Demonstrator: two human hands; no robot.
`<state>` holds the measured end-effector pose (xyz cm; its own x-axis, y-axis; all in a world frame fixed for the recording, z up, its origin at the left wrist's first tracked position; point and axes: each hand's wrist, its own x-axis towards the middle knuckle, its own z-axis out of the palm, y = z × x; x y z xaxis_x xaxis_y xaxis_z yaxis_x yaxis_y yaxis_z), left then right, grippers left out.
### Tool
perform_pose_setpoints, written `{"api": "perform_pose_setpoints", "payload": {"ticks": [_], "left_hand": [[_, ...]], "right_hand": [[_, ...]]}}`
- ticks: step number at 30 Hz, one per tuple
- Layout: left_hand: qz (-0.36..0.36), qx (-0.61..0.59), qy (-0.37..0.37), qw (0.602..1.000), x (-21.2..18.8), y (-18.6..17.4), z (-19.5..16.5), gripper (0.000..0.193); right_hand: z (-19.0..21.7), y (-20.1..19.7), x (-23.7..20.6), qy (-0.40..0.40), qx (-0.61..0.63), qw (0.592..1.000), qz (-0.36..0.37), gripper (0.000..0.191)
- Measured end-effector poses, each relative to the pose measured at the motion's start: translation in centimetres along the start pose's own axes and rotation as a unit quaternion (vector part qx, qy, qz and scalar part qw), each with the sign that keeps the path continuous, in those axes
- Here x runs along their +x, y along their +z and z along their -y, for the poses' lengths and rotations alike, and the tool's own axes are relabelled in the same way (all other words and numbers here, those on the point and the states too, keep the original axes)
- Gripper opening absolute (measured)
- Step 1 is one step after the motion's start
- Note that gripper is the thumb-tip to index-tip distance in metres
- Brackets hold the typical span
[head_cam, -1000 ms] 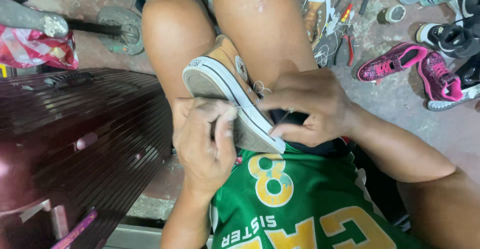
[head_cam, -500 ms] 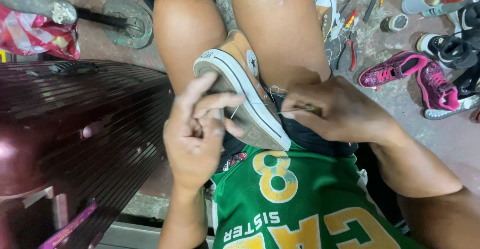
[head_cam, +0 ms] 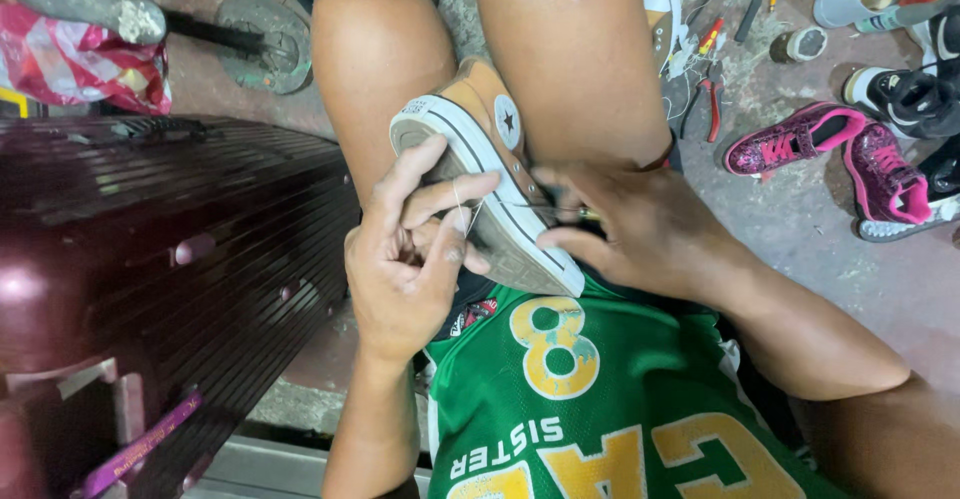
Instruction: The person is repairing a shoe by hand-stitching the sole to the upper. They use a needle and white thread, repeatedly pushing the needle through the sole and pulling the thread tight to secure the bond.
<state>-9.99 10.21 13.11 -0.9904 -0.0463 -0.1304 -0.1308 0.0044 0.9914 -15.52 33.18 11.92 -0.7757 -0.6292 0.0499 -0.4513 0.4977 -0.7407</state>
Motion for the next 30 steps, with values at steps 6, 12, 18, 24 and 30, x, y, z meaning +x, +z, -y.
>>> {"api": "perform_pose_setpoints", "payload": {"ticks": [6, 12, 18, 24, 30], "left_hand": [[0.023, 0.065, 0.031, 0.997, 0.0, 0.4, -0.5, 0.052], [0.064, 0.235, 0.106, 0.964, 0.5, 1.8, -1.6, 0.072], [0.029, 0.272, 0.168, 0.947, 0.3, 2.9, 0.2, 0.086], [0.005, 0.241, 0.160, 0.957, -0.2, 2.3, 1.4, 0.096], [0.010, 0.127, 0.144, 0.981, 0.1, 1.9, 0.8, 0.095]], "right_hand": [[-1.2, -1.9, -1.3, 0.192, 0.159, 0.956, 0.155, 0.010], [0.6, -2.2, -1.1, 0.102, 0.094, 0.990, -0.033, 0.011], [1.1, 0.1, 1.5, -0.098, -0.072, 0.991, -0.053, 0.013], [-4.4, -4.6, 1.1, -0.033, -0.244, 0.963, -0.113, 0.013], [-6.9, -7.1, 0.2, 0.081, -0.277, 0.950, -0.121, 0.019]]}}
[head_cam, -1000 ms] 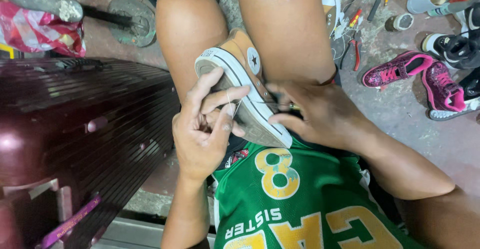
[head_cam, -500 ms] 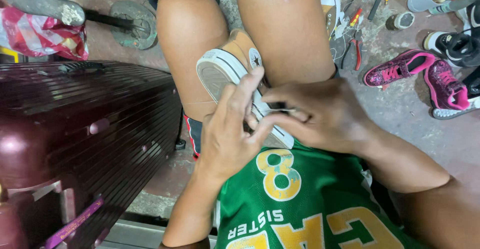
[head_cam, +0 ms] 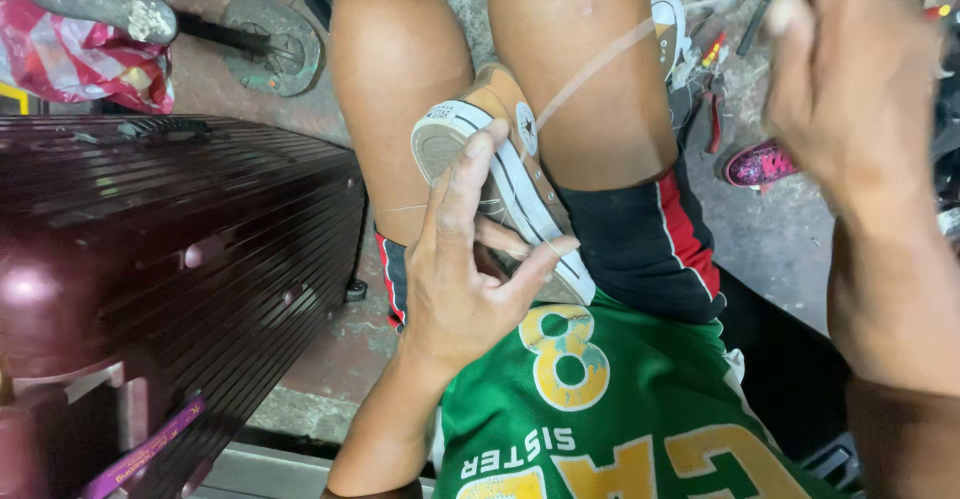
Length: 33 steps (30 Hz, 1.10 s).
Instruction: The person is repairing a shoe by hand-stitching the sole to the upper. They use a needle and white thread, repeatedly pushing the needle through the sole and pulling the thread tight to secure the bond.
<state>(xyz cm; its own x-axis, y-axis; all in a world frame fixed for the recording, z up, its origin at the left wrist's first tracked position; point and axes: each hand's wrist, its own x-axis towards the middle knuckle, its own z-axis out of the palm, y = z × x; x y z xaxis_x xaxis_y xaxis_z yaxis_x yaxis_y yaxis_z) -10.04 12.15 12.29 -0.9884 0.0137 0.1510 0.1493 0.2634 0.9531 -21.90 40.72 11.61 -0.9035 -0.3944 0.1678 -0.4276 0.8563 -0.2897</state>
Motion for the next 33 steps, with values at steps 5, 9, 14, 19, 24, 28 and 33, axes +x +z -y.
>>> {"api": "perform_pose_setpoints", "payload": {"ticks": [5, 9, 14, 19, 24, 28, 33], "left_hand": [[0.003, -0.002, -0.034, 0.999, 0.1, -0.4, -0.6, 0.100], [-0.015, 0.016, -0.001, 1.000, -0.3, -0.9, -1.0, 0.082], [-0.115, 0.096, -0.070, 0.986, -0.7, -2.1, -1.0, 0.053], [-0.087, 0.273, -0.013, 0.958, -1.8, -3.3, 1.5, 0.055], [-0.052, 0.185, -0.168, 0.967, -4.3, -3.2, 3.0, 0.016], [-0.117, -0.112, -0.137, 0.977, -4.6, -3.9, 2.8, 0.013], [-0.125, -0.365, -0.164, 0.908, -2.9, -4.2, 1.3, 0.021]], "right_hand": [[6.7, 1.1, -3.0, -0.075, 0.176, 0.979, 0.074, 0.042], [9.5, 2.6, -3.4, -0.096, 0.253, 0.958, 0.099, 0.034], [9.7, 2.9, -3.7, 0.063, 0.558, 0.820, 0.112, 0.039], [9.6, 2.4, -3.5, 0.097, 0.600, 0.778, 0.159, 0.056], [12.7, 4.3, -2.6, 0.059, 0.462, 0.872, 0.150, 0.078], [13.7, 6.2, -2.0, 0.062, 0.461, 0.881, 0.085, 0.062], [13.4, 6.8, -1.8, 0.057, 0.450, 0.888, 0.076, 0.057]]}}
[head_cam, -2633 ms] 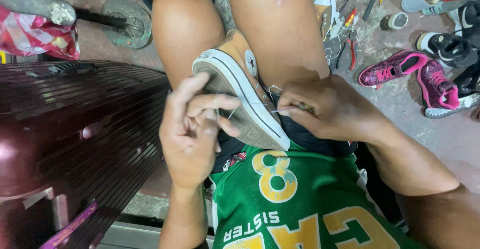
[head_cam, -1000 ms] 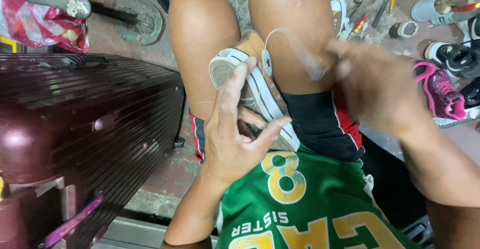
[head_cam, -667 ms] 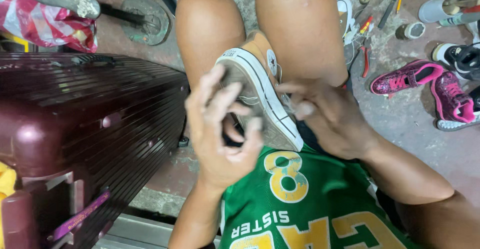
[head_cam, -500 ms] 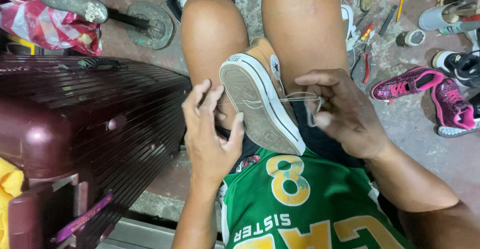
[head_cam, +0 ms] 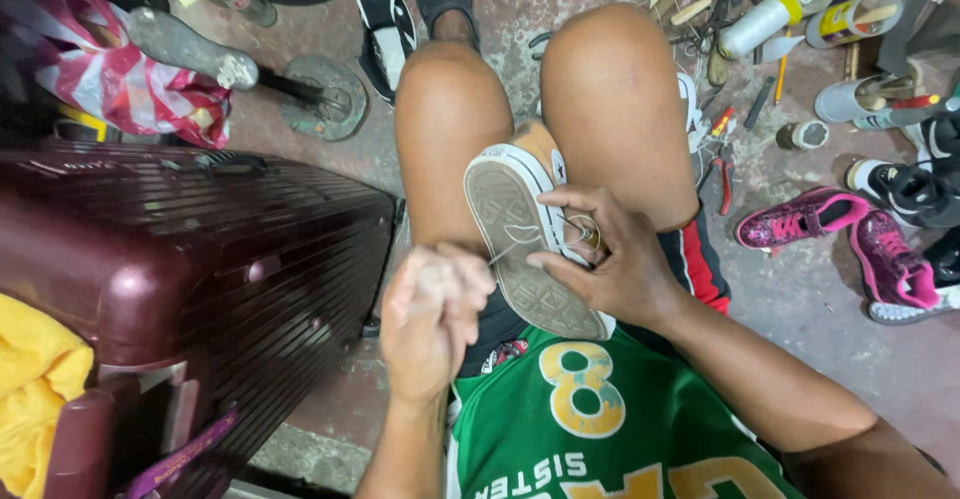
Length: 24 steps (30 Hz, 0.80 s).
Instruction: The person is repairing a shoe by hand-stitching the sole to the upper. They use a needle and white thread, repeatedly pushing the needle through the sole and pulling the thread tight to secure the bond.
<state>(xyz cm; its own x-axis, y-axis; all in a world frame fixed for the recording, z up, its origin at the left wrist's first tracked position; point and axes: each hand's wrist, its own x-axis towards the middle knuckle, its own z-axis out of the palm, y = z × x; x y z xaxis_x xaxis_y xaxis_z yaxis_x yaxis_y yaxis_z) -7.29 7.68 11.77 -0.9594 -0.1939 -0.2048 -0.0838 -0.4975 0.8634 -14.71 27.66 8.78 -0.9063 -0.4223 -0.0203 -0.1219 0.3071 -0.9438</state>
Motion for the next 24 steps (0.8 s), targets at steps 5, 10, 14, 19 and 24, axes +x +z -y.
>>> {"api": "perform_pose_setpoints", "payload": {"ticks": [5, 10, 14, 19, 24], "left_hand": [[0.040, 0.520, 0.182, 0.833, 1.8, 2.3, -1.1, 0.016], [0.043, 0.589, 0.202, 0.782, 1.8, 1.5, -0.5, 0.031], [-0.024, 0.471, 0.088, 0.877, 0.8, -4.4, 0.3, 0.050], [-0.230, 0.283, -0.022, 0.931, -1.8, -12.3, 1.9, 0.052], [-0.230, 0.342, -0.048, 0.910, -1.2, -12.1, 4.7, 0.036]], "right_hand": [[-0.1, 0.2, 0.2, -0.013, 0.013, 1.000, 0.004, 0.056], [-0.8, 0.2, 0.0, 0.025, 0.008, 0.999, 0.023, 0.056], [-1.5, 0.4, -0.2, 0.070, 0.082, 0.994, 0.020, 0.055], [-1.9, 0.4, -0.1, 0.114, 0.126, 0.985, 0.008, 0.054], [-1.2, -0.2, 0.3, 0.089, 0.154, 0.984, 0.015, 0.058]]}}
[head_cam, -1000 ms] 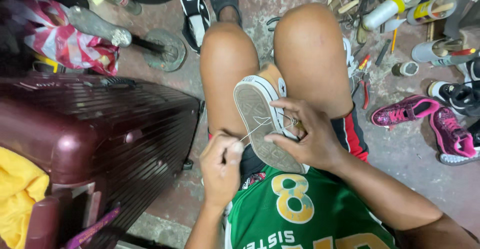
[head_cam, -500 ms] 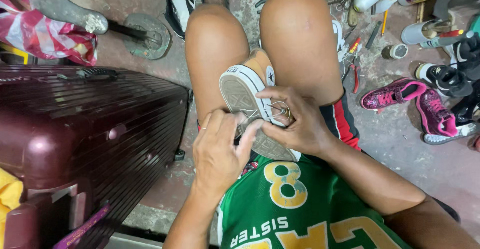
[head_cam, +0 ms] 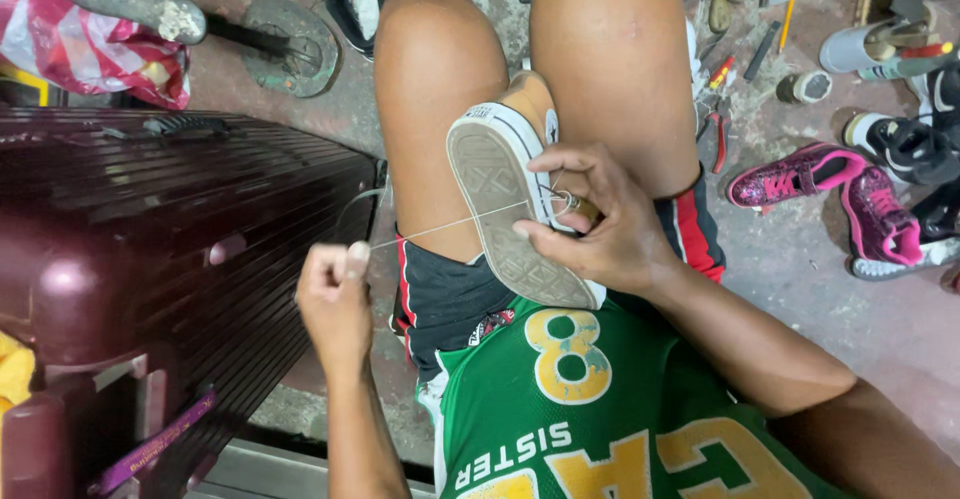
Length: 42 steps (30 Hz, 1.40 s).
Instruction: The person is repairing a shoe by hand-stitching the sole to the upper. They use a needle and white thread, repeatedly pushing the needle through the sole and pulling the thread tight to secure the bond.
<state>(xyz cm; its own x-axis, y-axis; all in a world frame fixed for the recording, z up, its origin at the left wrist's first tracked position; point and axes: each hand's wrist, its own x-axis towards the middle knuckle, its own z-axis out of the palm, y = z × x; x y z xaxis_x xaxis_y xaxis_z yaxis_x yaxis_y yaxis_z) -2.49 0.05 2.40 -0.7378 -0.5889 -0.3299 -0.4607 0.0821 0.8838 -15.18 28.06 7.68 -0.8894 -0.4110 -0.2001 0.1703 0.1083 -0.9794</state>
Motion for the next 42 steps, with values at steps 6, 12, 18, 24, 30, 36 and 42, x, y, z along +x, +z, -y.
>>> {"api": "perform_pose_setpoints", "payload": {"ticks": [6, 12, 18, 24, 30, 36, 42], "left_hand": [[-0.075, 0.263, 0.308, 0.911, -1.9, 3.2, -6.7, 0.052], [0.105, 0.203, 0.413, 0.882, -3.9, 7.2, -10.1, 0.067], [0.093, 0.179, 0.406, 0.891, -4.0, 9.2, -10.5, 0.029], [0.110, 0.117, 0.329, 0.930, -2.7, 9.9, -11.4, 0.044], [0.129, 0.118, 0.346, 0.922, -1.8, 10.0, -11.2, 0.043], [0.113, 0.139, 0.391, 0.903, -1.1, 10.1, -11.1, 0.040], [0.099, 0.170, 0.435, 0.879, -0.4, 9.9, -11.0, 0.036]], "right_hand": [[3.4, -1.8, -0.9, 0.007, -0.205, 0.977, 0.062, 0.089], [6.7, -6.0, -1.3, -0.087, -0.486, 0.866, 0.083, 0.074], [4.9, -5.0, 0.6, -0.094, -0.297, 0.950, 0.027, 0.035], [3.0, -4.8, 1.3, -0.272, -0.324, 0.905, 0.050, 0.020], [2.6, -5.3, 0.2, -0.061, -0.302, 0.947, 0.088, 0.018], [4.0, -6.4, 0.2, 0.102, -0.153, 0.967, 0.174, 0.028], [4.8, -6.8, 0.7, 0.034, -0.322, 0.930, 0.173, 0.015]]}}
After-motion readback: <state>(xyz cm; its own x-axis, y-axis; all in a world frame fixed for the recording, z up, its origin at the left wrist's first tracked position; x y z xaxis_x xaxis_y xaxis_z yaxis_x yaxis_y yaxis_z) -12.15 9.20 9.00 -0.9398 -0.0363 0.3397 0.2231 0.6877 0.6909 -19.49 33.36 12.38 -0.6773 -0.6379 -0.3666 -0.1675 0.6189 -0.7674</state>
